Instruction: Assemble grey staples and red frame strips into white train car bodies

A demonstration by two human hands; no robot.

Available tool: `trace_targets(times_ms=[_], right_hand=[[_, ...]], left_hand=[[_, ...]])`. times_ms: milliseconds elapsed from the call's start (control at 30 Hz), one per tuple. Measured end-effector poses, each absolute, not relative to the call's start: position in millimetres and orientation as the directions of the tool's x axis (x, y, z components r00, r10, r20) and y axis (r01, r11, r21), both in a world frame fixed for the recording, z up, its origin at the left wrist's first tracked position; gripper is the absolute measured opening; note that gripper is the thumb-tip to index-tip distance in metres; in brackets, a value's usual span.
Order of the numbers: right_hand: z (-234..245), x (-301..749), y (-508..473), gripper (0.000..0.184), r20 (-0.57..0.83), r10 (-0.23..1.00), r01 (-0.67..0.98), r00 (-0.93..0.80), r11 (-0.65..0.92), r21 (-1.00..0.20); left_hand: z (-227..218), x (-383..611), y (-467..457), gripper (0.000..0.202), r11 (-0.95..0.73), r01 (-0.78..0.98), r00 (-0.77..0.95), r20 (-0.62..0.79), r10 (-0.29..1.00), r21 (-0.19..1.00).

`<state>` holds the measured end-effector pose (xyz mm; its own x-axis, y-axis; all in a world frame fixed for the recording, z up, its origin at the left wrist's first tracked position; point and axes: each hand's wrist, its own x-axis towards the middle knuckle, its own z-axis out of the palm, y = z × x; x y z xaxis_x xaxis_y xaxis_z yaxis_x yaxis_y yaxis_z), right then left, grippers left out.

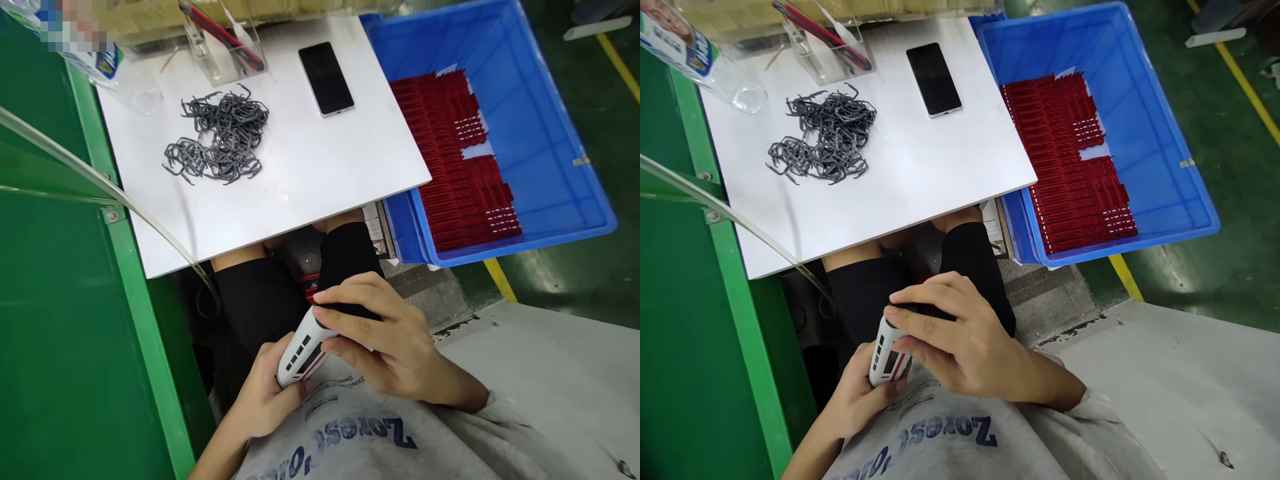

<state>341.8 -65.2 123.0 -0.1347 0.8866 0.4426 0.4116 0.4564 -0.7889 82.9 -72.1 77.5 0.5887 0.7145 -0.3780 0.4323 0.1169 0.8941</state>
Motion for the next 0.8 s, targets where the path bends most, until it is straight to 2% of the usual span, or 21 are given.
trace_targets(times_ms=[200, 400, 567, 667, 800], right_hand=[[128.5, 354.1, -64.3, 0.024, 0.493, 0.830, 0.576, -0.260, 0.543, -0.611], [127.3, 362.9, -69.4, 0.020, 0.509, 0.804, 0.491, -0.307, 0.592, -0.639], [119.5, 363.5, -75.5, 0.032, 0.535, 0.807, 0.515, -0.249, 0.578, -0.633], [112.9, 361.6, -77.9, 0.034, 0.572, 0.780, 0.442, -0.255, 0.620, -0.649], [108.5, 355.0, -79.4, 0.037, 0.592, 0.772, 0.419, -0.231, 0.628, -0.655]], left_hand=[[74.9, 85.4, -72.0, 0.009, 0.101, 0.441, 0.597, -0.375, 0.709, 0.892], [77.0, 83.2, -69.5, 0.008, 0.057, 0.376, 0.665, -0.312, 0.678, 0.925], [76.1, 80.9, -66.9, 0.014, -0.089, 0.433, 0.647, -0.240, 0.724, 0.897], [74.4, 78.1, -64.9, 0.023, -0.175, 0.464, 0.646, -0.197, 0.738, 0.868], [72.4, 78.2, -64.3, 0.017, -0.151, 0.403, 0.653, -0.168, 0.739, 0.903]])
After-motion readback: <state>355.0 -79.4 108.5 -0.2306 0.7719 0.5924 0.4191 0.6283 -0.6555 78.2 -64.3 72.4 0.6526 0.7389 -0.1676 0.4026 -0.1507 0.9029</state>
